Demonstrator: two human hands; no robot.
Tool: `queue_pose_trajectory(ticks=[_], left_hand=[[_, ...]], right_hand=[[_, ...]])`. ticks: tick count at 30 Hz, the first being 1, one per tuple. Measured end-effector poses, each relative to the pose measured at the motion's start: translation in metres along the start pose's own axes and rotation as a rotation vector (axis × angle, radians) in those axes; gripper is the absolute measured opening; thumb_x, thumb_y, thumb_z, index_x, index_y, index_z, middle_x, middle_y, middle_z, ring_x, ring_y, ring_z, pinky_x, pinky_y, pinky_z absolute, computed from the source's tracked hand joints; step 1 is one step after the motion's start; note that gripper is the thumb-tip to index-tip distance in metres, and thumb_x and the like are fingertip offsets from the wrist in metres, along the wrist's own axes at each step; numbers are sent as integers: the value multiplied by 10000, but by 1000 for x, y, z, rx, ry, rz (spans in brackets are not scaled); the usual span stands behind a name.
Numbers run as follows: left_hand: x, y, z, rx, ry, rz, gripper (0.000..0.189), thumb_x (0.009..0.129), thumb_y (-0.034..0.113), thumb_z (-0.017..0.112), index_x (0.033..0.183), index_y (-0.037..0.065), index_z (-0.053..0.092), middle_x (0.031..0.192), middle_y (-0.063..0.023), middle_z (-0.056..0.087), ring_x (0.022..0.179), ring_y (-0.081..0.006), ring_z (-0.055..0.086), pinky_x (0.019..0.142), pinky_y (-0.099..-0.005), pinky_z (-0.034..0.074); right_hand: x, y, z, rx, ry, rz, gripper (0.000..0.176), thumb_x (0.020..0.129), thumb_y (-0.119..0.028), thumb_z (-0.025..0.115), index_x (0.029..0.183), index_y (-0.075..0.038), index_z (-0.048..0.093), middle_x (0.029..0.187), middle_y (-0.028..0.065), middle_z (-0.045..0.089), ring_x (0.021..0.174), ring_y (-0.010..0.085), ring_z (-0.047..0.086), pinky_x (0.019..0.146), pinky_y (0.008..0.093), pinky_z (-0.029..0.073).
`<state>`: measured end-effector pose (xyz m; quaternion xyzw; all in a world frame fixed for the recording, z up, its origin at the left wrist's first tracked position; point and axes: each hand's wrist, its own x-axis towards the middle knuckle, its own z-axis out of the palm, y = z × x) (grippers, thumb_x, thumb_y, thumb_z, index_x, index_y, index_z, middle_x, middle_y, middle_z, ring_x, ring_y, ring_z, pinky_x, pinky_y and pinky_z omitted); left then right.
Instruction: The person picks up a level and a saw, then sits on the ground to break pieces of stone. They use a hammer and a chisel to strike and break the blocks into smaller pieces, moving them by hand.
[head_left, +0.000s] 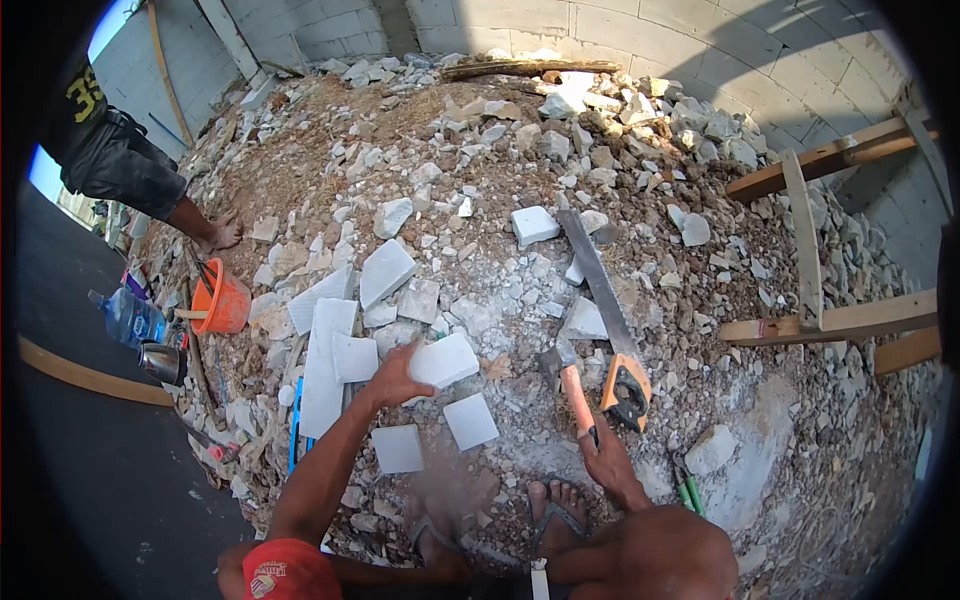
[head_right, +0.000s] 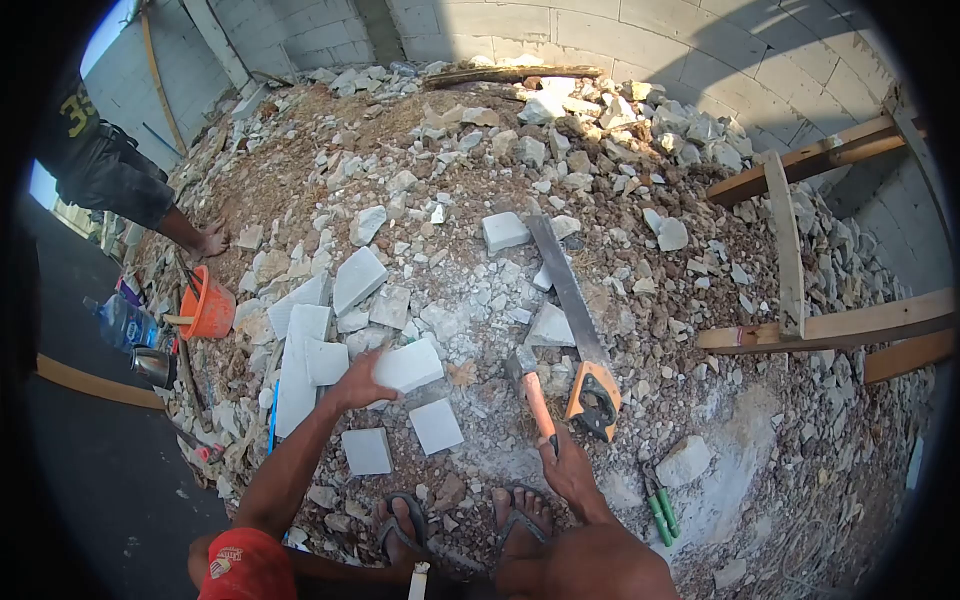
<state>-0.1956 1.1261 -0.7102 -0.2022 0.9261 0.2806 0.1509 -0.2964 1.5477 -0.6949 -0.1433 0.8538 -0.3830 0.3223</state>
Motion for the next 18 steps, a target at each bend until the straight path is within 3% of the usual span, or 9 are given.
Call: queue_pose_trajectory(ticks=[1, 3, 4, 7, 11, 13, 15, 16, 18], left_hand=[[10, 2, -16, 5, -6, 9, 1072, 721, 381, 848, 1581, 5, 330, 1467, -254, 514, 1278, -359, 540, 1050, -418, 437], [22, 2, -41, -931, -337, -116, 903, 782, 316, 759, 1557, 26, 397, 1430, -158, 540, 1249, -264, 560, 1002, -375, 487], [25, 11, -43, -1078, -311, -130, 788, 814, 301, 700, 1517, 29, 468, 1314, -97, 603, 1153, -178, 587, 930, -318, 501], [62, -4, -10, -1227, -232, -224, 772, 829, 345, 687, 1506, 37, 480, 1229, -79, 640, 1074, -173, 604, 896, -313, 495], [87, -3, 22, -953, -187, -188, 647, 842, 342, 677, 1412, 50, 593, 1155, -64, 669, 974, -167, 608, 873, -285, 472], [83, 0, 27, -998, -115, -159, 560, 858, 330, 694, 1327, 26, 655, 1071, -87, 702, 929, -182, 639, 816, -300, 485], [81, 9, 22, -743, 243, 7, 573, 880, 314, 691, 1358, 5, 625, 1139, -117, 721, 1004, -210, 669, 871, -330, 509], [74, 22, 19, -575, 289, 17, 567, 887, 324, 720, 1352, 13, 624, 1146, -177, 740, 1047, -290, 709, 915, -388, 529], [76, 46, 12, -325, 241, -24, 560, 879, 347, 741, 1333, 36, 638, 1121, -198, 741, 1036, -324, 714, 905, -411, 535]], right_hand=[[6, 2, -4, -17, -10, 67, 455, 1028, -319, 529, 1381, -34, 489, 1010, 316, 674, 993, 506, 662, 861, 534, 492], [8, 3, -8, -1, -28, 104, 479, 1011, -322, 558, 1378, -22, 488, 1078, 329, 676, 1049, 514, 651, 873, 538, 491], [11, 8, -4, 7, -18, 108, 488, 1000, -322, 577, 1373, -20, 490, 1064, 325, 677, 1035, 511, 654, 872, 537, 492], [16, 21, 8, 5, 3, 121, 507, 972, -307, 624, 1352, 2, 494, 1033, 323, 673, 1000, 504, 661, 870, 533, 498], [13, 31, 11, 19, 25, 91, 514, 974, -289, 633, 1334, 47, 485, 1034, 331, 670, 1007, 509, 658, 872, 530, 502], [9, 31, 8, -4, 30, 87, 523, 980, -307, 634, 1340, 40, 481, 1057, 344, 670, 1040, 521, 647, 880, 539, 498], [8, 21, -1, -22, 14, 110, 525, 990, -319, 625, 1355, 26, 471, 1075, 363, 661, 1070, 532, 633, 886, 547, 493], [9, 11, -8, -36, -2, 77, 525, 995, -322, 616, 1367, 17, 465, 1057, 361, 664, 1055, 534, 636, 880, 553, 491], [11, -16, -24, -56, -60, 53, 444, 1013, -316, 586, 1312, -4, 482, 973, 339, 677, 962, 536, 654, 817, 568, 494]])
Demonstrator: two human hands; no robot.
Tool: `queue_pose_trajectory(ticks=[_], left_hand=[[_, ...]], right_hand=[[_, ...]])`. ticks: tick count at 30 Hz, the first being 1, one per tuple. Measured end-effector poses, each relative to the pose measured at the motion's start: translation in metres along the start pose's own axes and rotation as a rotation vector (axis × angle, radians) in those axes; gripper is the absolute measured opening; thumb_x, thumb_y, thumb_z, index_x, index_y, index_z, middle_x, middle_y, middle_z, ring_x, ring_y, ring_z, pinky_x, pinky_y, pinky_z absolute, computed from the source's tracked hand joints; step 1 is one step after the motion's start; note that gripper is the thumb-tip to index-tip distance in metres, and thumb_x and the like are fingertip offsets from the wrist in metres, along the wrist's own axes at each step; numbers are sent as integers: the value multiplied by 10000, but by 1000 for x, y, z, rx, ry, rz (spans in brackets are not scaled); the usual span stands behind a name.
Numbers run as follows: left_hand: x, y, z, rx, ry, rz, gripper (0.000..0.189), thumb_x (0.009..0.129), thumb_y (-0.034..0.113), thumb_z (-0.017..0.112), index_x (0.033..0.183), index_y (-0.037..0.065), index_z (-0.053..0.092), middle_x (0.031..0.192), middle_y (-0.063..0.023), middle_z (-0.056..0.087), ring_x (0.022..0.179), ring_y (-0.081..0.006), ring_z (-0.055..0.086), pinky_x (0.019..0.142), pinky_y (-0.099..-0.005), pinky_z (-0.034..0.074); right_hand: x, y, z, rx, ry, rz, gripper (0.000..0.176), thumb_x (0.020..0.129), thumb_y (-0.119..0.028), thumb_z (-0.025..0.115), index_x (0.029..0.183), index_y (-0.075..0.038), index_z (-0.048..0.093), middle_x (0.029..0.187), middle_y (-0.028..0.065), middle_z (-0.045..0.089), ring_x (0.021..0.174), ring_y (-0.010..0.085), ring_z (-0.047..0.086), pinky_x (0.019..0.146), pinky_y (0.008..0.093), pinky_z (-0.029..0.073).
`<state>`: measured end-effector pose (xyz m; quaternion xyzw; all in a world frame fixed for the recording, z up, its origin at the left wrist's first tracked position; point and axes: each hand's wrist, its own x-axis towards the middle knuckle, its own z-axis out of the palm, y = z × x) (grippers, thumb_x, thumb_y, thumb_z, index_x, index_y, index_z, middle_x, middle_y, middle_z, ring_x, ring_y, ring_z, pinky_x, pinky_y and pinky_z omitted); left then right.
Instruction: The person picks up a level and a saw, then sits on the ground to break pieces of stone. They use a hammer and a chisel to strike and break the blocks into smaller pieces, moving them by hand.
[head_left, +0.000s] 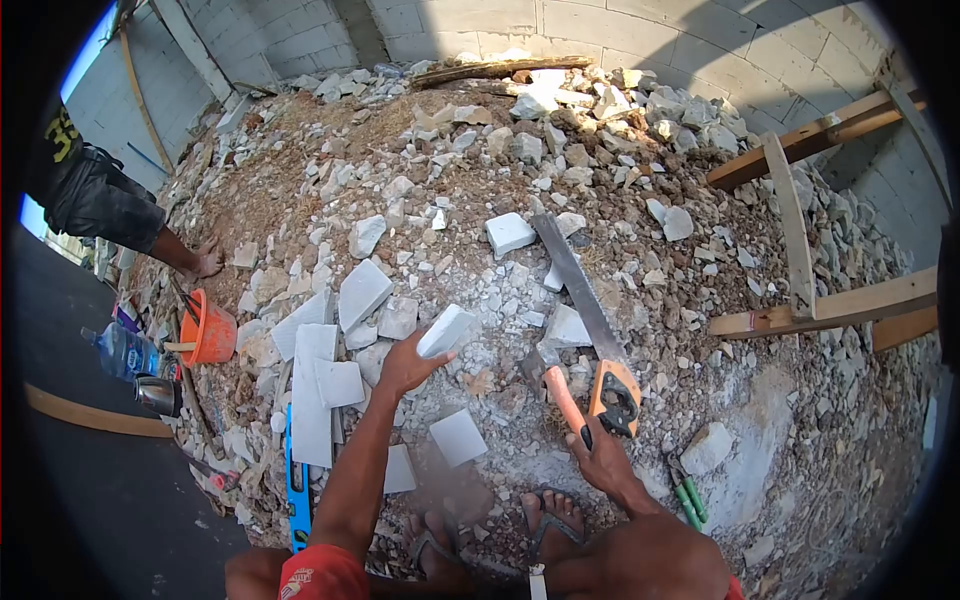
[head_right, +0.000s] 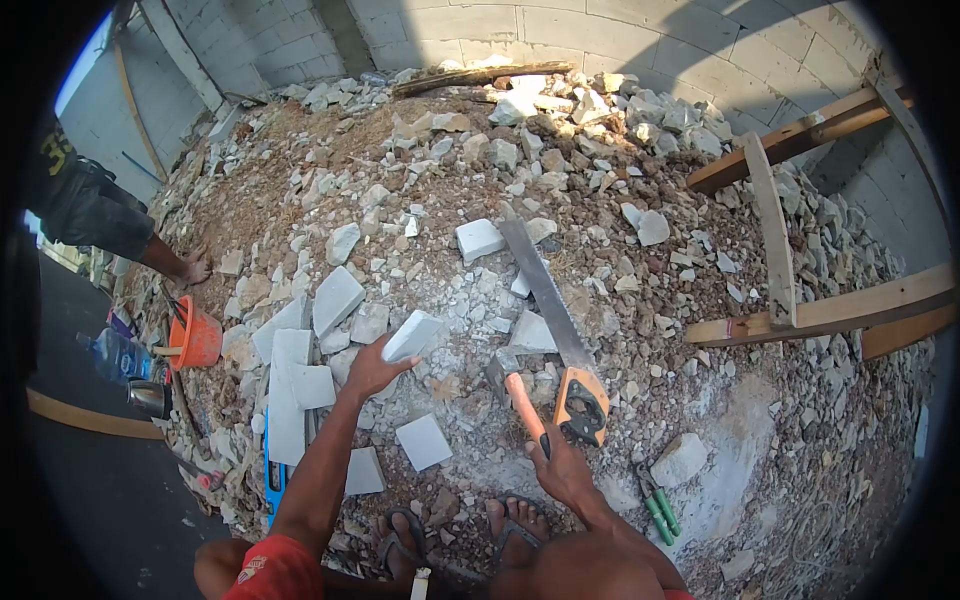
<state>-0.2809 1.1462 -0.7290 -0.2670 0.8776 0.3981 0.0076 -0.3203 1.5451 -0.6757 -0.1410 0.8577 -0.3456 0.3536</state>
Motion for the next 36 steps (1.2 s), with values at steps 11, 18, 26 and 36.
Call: queue_pose_trajectory(ticks=[11, 18, 26, 36], left_hand=[[1, 0, -17, 386, -114, 30, 469, 853, 384, 783, 1220, 118, 663, 998, -192, 750, 954, -400, 710, 827, -492, 545], [5, -3, -11, 456, -114, -46, 540, 828, 392, 798, 1266, 115, 648, 1001, -209, 743, 961, -400, 707, 847, -497, 546], [6, -1, -13, 438, -147, -62, 506, 834, 370, 791, 1252, 126, 643, 1002, -201, 744, 965, -403, 702, 842, -507, 538], [16, 2, -8, 510, -164, -68, 516, 811, 349, 801, 1238, 99, 655, 1008, -213, 744, 970, -404, 708, 848, -502, 546]], right_hand=[[67, -113, -11, 22, 113, -405, 318, 1044, -284, 547, 1111, 17, 470, 759, 318, 643, 702, 540, 645, 613, 592, 491], [111, -90, 41, 1, 59, -381, 298, 1031, -233, 578, 1051, 35, 450, 685, 320, 619, 646, 524, 649, 537, 573, 479], [99, -109, 30, 65, 126, -408, 313, 1049, -259, 541, 1025, 40, 451, 694, 330, 621, 644, 534, 644, 550, 587, 487], [104, -102, 33, 21, 76, -363, 283, 1042, -224, 543, 1030, 44, 455, 667, 322, 619, 630, 521, 653, 521, 572, 497]])
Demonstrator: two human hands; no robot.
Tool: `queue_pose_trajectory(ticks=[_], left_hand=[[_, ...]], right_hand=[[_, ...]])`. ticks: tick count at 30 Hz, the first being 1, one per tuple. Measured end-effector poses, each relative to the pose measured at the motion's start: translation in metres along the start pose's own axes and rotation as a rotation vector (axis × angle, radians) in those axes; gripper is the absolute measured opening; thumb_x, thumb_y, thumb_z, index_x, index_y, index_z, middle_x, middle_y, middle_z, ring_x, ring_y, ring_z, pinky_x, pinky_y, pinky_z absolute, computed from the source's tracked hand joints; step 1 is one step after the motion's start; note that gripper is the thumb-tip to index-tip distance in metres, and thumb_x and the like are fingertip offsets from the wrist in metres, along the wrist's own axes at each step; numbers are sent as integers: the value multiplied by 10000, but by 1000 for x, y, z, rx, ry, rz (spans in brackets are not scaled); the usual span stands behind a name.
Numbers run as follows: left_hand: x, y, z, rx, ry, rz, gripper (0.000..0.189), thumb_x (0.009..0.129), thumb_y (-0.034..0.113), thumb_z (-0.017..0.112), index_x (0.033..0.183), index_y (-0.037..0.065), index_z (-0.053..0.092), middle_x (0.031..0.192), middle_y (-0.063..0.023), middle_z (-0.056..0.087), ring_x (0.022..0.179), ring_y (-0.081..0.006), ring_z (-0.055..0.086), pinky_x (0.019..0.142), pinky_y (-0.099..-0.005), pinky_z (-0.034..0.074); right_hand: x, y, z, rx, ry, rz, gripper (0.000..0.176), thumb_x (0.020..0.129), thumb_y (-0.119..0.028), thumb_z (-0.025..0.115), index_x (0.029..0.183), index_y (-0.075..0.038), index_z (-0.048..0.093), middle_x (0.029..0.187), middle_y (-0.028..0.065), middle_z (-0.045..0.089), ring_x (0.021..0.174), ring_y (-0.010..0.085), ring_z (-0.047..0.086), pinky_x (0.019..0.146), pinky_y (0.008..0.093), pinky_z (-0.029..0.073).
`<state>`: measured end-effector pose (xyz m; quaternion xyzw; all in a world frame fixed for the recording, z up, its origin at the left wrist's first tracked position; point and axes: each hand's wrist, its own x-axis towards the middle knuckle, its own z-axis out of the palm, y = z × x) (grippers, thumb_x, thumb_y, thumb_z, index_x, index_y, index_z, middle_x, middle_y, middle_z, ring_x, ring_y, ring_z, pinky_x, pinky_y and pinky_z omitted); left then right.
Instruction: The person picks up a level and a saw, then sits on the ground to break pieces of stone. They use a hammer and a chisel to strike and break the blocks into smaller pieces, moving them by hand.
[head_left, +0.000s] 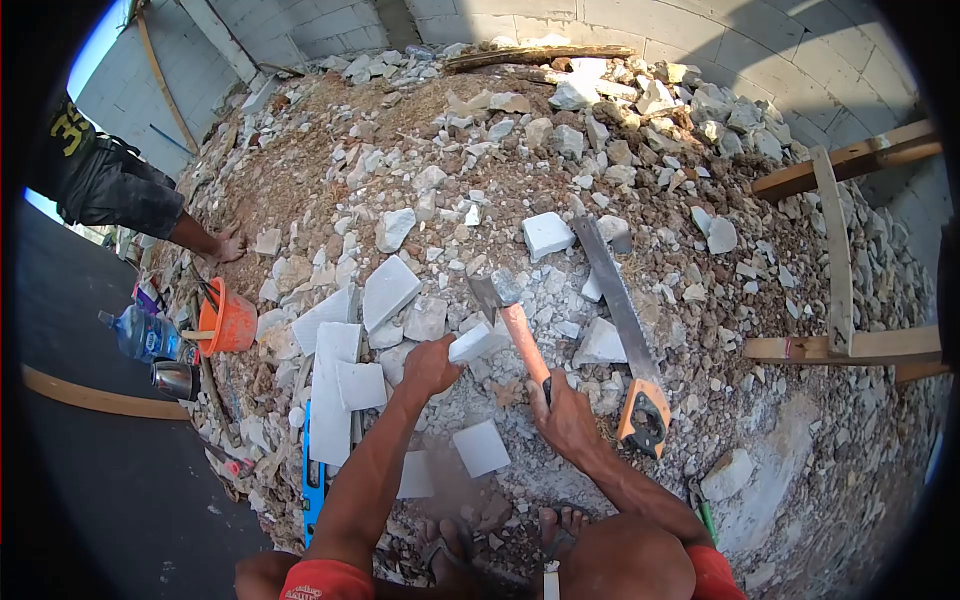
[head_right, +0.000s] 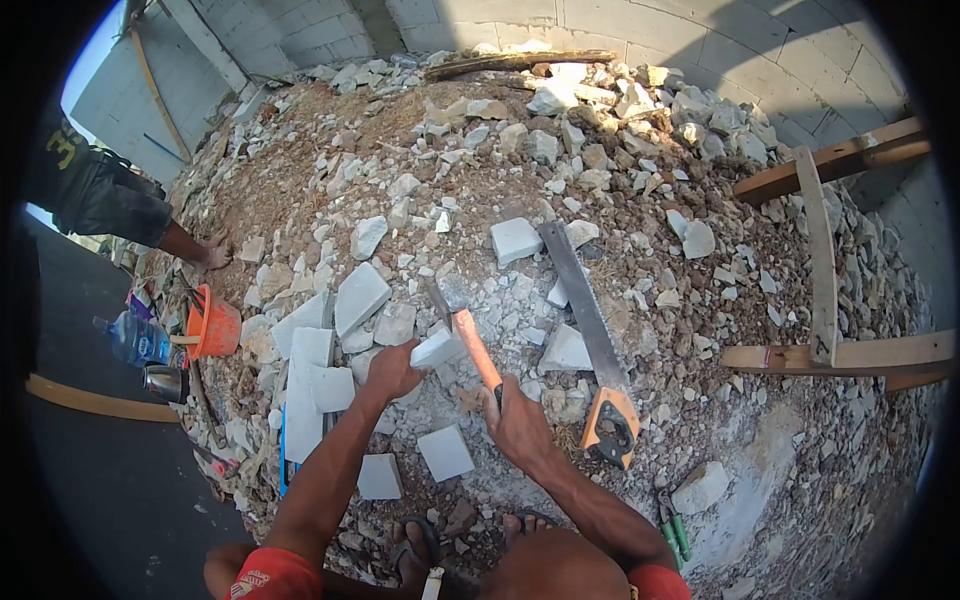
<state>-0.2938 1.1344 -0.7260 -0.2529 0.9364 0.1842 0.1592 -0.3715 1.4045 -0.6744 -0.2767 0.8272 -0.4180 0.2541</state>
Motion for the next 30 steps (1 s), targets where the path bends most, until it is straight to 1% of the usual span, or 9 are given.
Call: queue_pose_trajectory(ticks=[3, 6, 9, 13, 16, 18, 23, 25, 30], left_hand=[[1, 5, -3, -8, -10, -2, 448, 796, 242, 773, 1199, 81, 663, 1022, -222, 743, 982, -411, 706, 871, -521, 545], [-1, 11, -8, 8, -15, -40, 440, 789, 223, 765, 1187, 65, 666, 1014, -229, 741, 984, -410, 705, 874, -518, 546], [0, 11, -9, 12, -22, -38, 449, 787, 216, 765, 1194, 55, 664, 1004, -230, 741, 980, -414, 705, 873, -514, 548], [0, 9, -8, -27, -29, -23, 461, 791, 218, 765, 1212, 62, 660, 1004, -228, 740, 985, -418, 703, 880, -513, 548], [0, 9, -10, -24, -38, -19, 472, 796, 225, 766, 1226, 66, 654, 1016, -229, 738, 997, -415, 701, 889, -511, 545], [0, 11, -11, -9, -41, -42, 465, 797, 228, 768, 1219, 69, 657, 1032, -231, 736, 1009, -409, 699, 895, -511, 540], [1, 13, -12, -5, -45, -54, 449, 797, 242, 775, 1197, 75, 660, 1035, -228, 736, 1010, -407, 699, 898, -515, 538], [-1, 15, -14, -10, -67, -62, 449, 797, 250, 777, 1194, 74, 661, 1032, -229, 735, 1013, -406, 698, 897, -517, 537], [0, 13, -12, 17, -32, -39, 446, 795, 247, 775, 1191, 75, 663, 1008, -222, 741, 984, -403, 707, 880, -511, 545]], right_hand=[[3, 2, 5, -5, 25, -18, 290, 1044, -230, 535, 1034, 48, 456, 663, 321, 618, 629, 521, 653, 527, 575, 499], [15, 25, 24, -39, -5, -16, 282, 1037, -219, 546, 1028, 48, 455, 654, 316, 613, 626, 521, 652, 529, 575, 497], [16, 31, 24, -15, -64, 1, 280, 1025, -207, 569, 1019, 48, 454, 647, 312, 608, 630, 520, 652, 531, 575, 492], [6, 13, 10, 6, 5, 14, 294, 1025, -213, 572, 1029, 56, 455, 664, 320, 616, 644, 514, 660, 535, 575, 491], [9, 22, 17, -5, 38, 28, 353, 1045, -297, 559, 1070, 42, 467, 680, 316, 621, 660, 532, 651, 549, 562, 482], [18, 38, 28, -18, -67, 46, 358, 1046, -309, 557, 1062, 38, 471, 682, 316, 618, 670, 539, 646, 558, 566, 483], [13, 22, 10, 17, -43, 43, 332, 1047, -290, 552, 1026, 33, 474, 663, 305, 610, 643, 536, 640, 534, 562, 474], [11, 13, 5, 5, 65, -33, 332, 1044, -289, 555, 1026, 33, 476, 658, 305, 608, 632, 524, 643, 535, 560, 470], [18, 40, 24, -81, -48, 10, 283, 1037, -221, 551, 1024, 49, 464, 664, 319, 620, 631, 508, 657, 532, 560, 493]])
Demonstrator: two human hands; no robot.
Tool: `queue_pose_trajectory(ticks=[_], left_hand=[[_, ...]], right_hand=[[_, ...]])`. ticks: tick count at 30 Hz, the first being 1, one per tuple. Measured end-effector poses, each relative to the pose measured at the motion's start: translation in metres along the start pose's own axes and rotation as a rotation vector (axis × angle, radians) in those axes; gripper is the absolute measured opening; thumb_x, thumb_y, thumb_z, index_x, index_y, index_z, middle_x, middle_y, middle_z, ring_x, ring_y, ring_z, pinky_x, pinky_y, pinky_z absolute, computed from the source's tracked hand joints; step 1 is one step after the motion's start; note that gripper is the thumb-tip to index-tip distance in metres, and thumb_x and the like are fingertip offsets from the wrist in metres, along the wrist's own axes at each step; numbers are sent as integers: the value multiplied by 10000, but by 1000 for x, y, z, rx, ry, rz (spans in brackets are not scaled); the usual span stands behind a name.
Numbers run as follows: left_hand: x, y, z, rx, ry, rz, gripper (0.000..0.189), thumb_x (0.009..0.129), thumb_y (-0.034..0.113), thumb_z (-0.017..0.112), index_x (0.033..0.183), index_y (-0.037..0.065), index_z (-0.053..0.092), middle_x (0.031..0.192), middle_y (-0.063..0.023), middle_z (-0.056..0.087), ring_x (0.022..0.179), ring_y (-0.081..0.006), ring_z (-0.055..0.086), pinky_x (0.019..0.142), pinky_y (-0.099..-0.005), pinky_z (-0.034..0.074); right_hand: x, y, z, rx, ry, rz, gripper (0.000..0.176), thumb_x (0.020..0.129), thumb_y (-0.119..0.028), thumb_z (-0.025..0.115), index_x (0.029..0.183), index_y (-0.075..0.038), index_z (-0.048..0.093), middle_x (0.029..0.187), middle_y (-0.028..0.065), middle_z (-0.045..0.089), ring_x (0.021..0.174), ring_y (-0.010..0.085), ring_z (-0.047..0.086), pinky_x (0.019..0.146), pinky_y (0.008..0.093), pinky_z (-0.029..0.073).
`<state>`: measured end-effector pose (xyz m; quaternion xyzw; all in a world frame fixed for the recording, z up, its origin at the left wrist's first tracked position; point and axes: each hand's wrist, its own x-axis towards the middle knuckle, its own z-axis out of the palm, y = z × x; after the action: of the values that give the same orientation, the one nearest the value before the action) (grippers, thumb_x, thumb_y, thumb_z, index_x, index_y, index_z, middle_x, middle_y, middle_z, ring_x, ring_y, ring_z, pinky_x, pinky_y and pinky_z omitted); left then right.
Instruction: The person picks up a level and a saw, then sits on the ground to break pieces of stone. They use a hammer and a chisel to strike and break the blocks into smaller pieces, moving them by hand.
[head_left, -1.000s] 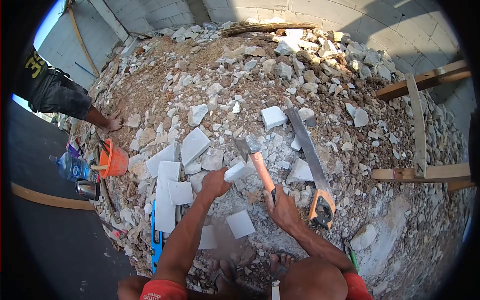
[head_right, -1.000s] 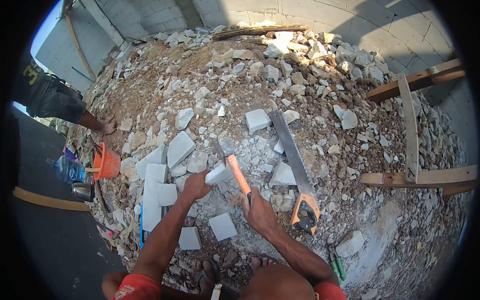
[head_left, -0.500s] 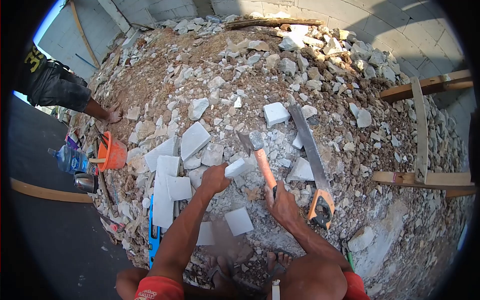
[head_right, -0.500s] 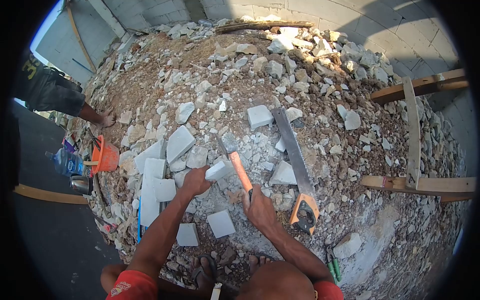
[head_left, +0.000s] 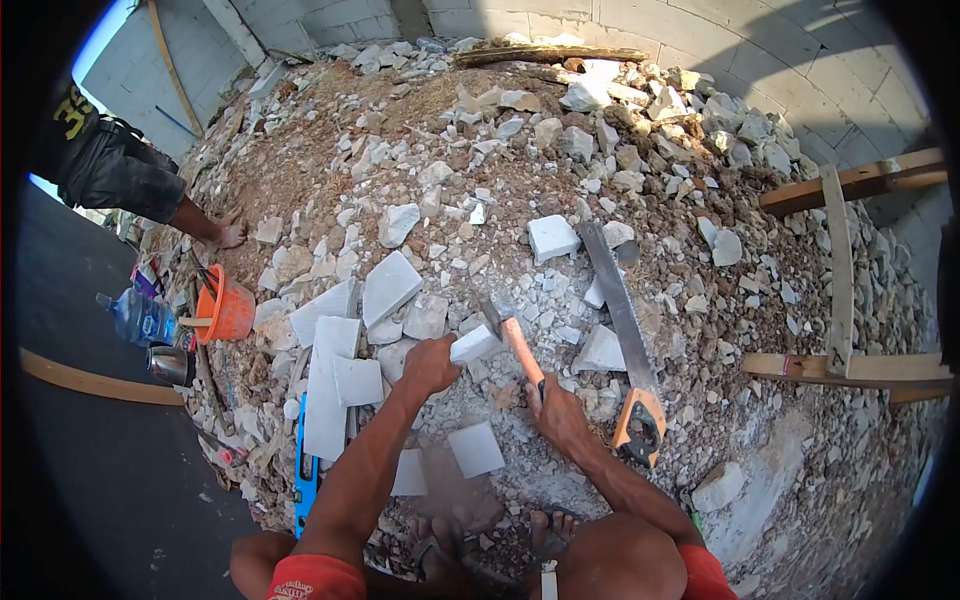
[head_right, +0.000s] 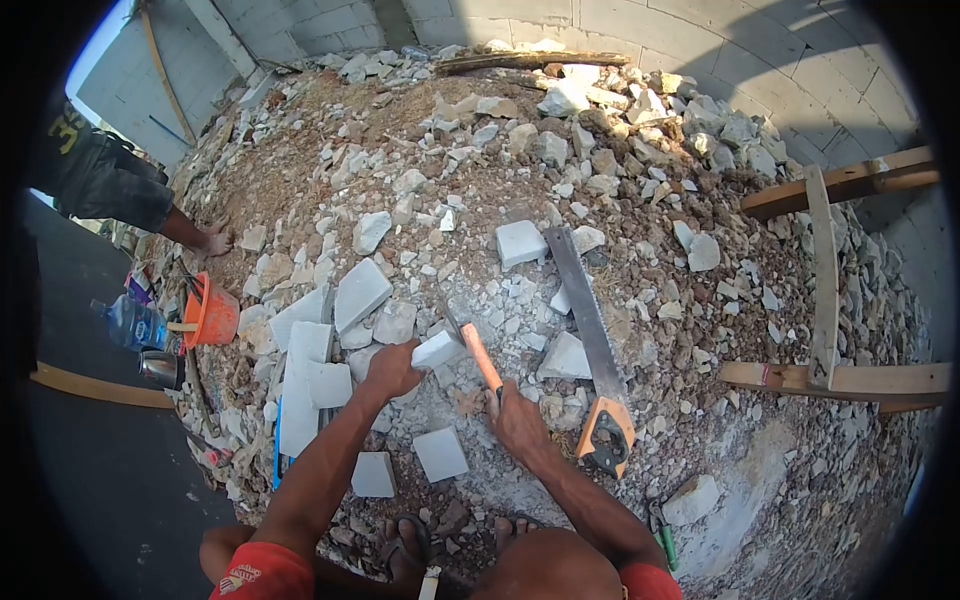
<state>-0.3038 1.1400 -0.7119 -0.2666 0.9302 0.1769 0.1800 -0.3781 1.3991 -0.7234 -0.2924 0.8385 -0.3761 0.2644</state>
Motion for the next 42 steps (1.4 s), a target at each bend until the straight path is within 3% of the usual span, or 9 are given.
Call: queue_pose_trajectory(ticks=[3, 6, 12, 20, 26, 33, 37, 40, 42], left_hand=[[-6, -2, 4, -7, -42, -33, 442, 795, 239, 770, 1193, 77, 662, 1010, -222, 741, 986, -404, 706, 882, -511, 545], [0, -2, 3, -22, -21, -25, 429, 806, 239, 758, 1194, 85, 663, 1032, -222, 739, 1011, -407, 700, 895, -513, 542], [0, 0, 0, -15, -25, -16, 416, 809, 250, 760, 1177, 84, 661, 1027, -215, 740, 1009, -408, 700, 894, -507, 544], [0, -5, 4, -25, 2, -2, 503, 804, 310, 793, 1232, 78, 668, 1025, -236, 738, 992, -414, 701, 880, -502, 541], [-4, -5, 9, -13, -20, -1, 423, 787, 227, 757, 1171, 73, 668, 1008, -218, 741, 990, -401, 706, 870, -509, 550], [-3, -3, 6, -50, 49, 23, 438, 790, 226, 774, 1188, 70, 674, 1039, -215, 741, 1022, -397, 700, 878, -504, 537], [7, -24, 13, -144, 16, -6, 544, 769, 277, 829, 1237, 55, 665, 1099, -221, 731, 1090, -368, 689, 938, -464, 519], [17, -50, 19, -432, 53, 28, 541, 801, 230, 833, 1259, 5, 654, 1069, -186, 747, 1082, -321, 704, 938, -430, 536], [3, -53, 8, -1229, -68, -124, 479, 854, 108, 791, 1287, -5, 618, 1133, -123, 720, 1063, -256, 702, 944, -411, 566]], right_hand=[[-4, -9, -6, 38, -48, 108, 290, 1037, -225, 553, 1027, 50, 463, 670, 324, 620, 647, 517, 660, 556, 584, 492], [-6, -21, -15, 75, 76, 46, 329, 1038, -274, 568, 1044, 43, 481, 682, 326, 616, 670, 524, 652, 567, 571, 479], [8, 3, 3, 7, -31, 37, 299, 1046, -239, 542, 1024, 47, 459, 685, 341, 618, 672, 526, 659, 564, 580, 496], [0, 0, 0, 51, 49, 45, 352, 1042, -291, 556, 1066, 53, 487, 686, 322, 625, 683, 535, 654, 587, 572, 479], [-6, 6, -4, 71, -71, 136, 354, 1045, -286, 541, 1054, 61, 471, 695, 341, 624, 679, 542, 650, 581, 589, 483], [1, 22, 4, -19, -70, 77, 385, 1050, -301, 512, 1125, 74, 465, 777, 369, 640, 779, 558, 658, 701, 624, 502], [-14, 38, 6, 102, -51, 142, 424, 1022, -342, 545, 1100, 74, 528, 858, 340, 658, 842, 519, 668, 751, 568, 491], [-61, 45, 2, 78, -24, 253, 478, 1012, -373, 570, 1075, 100, 555, 907, 374, 661, 892, 552, 661, 789, 581, 510], [-101, 60, 12, 77, -7, 297, 496, 1002, -379, 589, 1080, 111, 564, 946, 379, 662, 930, 551, 657, 811, 579, 508]])
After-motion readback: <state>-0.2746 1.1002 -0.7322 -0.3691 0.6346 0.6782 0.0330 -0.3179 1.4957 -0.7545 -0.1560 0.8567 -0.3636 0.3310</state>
